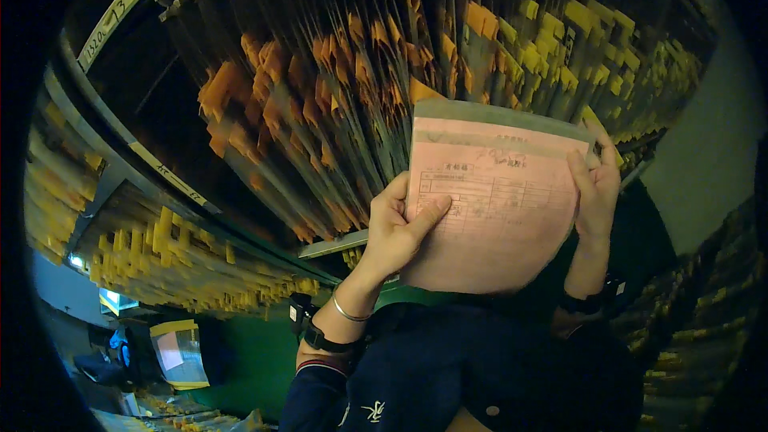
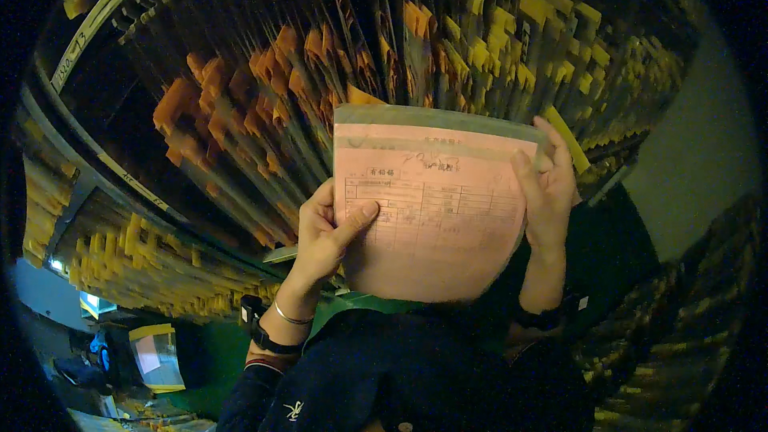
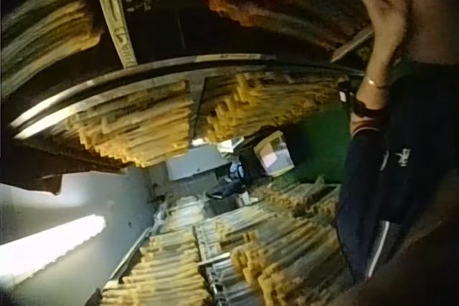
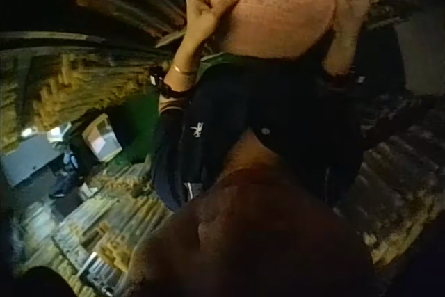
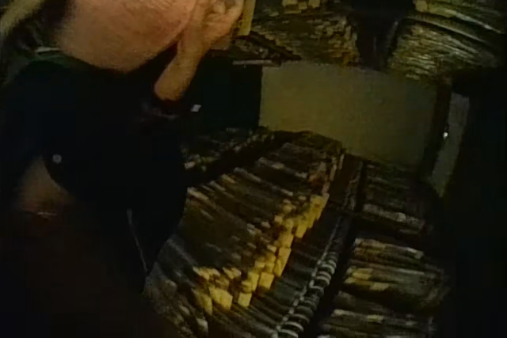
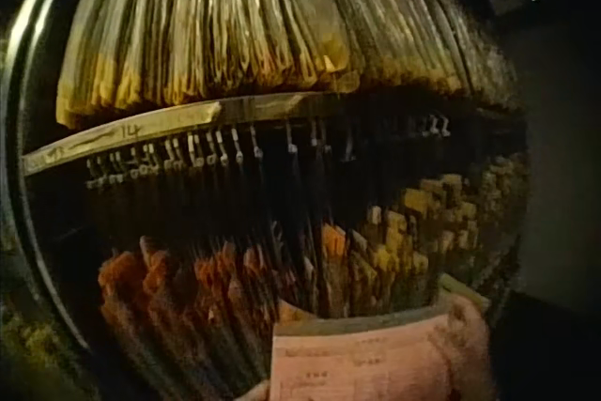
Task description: Sorting through hanging yellow folders containing screen printing plates and checking production cards.
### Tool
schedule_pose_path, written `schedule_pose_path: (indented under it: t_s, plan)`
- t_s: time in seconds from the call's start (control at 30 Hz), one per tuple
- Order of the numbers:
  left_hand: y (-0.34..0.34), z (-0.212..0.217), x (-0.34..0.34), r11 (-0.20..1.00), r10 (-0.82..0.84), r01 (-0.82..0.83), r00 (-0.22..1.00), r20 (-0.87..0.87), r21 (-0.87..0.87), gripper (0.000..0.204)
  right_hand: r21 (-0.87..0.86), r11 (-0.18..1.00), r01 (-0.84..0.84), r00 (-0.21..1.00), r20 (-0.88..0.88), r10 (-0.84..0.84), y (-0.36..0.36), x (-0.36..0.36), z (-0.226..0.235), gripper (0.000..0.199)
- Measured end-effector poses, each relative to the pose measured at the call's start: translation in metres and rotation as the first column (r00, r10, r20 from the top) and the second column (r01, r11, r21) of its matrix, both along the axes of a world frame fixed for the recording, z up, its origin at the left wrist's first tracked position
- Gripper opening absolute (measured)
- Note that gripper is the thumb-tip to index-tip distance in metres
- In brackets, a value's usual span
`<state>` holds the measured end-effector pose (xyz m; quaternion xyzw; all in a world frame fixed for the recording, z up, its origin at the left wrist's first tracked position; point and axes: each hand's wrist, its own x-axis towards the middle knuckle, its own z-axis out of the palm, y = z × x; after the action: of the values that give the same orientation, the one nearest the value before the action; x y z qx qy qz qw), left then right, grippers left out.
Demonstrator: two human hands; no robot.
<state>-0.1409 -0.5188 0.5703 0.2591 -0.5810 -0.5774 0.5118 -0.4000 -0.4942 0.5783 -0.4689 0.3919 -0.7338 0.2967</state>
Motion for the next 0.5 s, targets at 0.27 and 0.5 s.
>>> schedule_pose_path:
  t_s: [0.27,0.5]
  plan:
    - [0.009,-0.028,-0.008,0.904,0.192,-0.070,0.947,0.256,-0.421,0.016,-0.082,0.910,0.405,0.904,-0.109,-0.413,-0.036,0.015,-0.009,0.028]
    - [0.005,-0.019,0.000,0.658,-0.119,0.386,0.901,0.417,-0.647,0.026,-0.127,0.991,-0.049,0.991,-0.134,0.032,-0.068,0.016,-0.009,0.023]
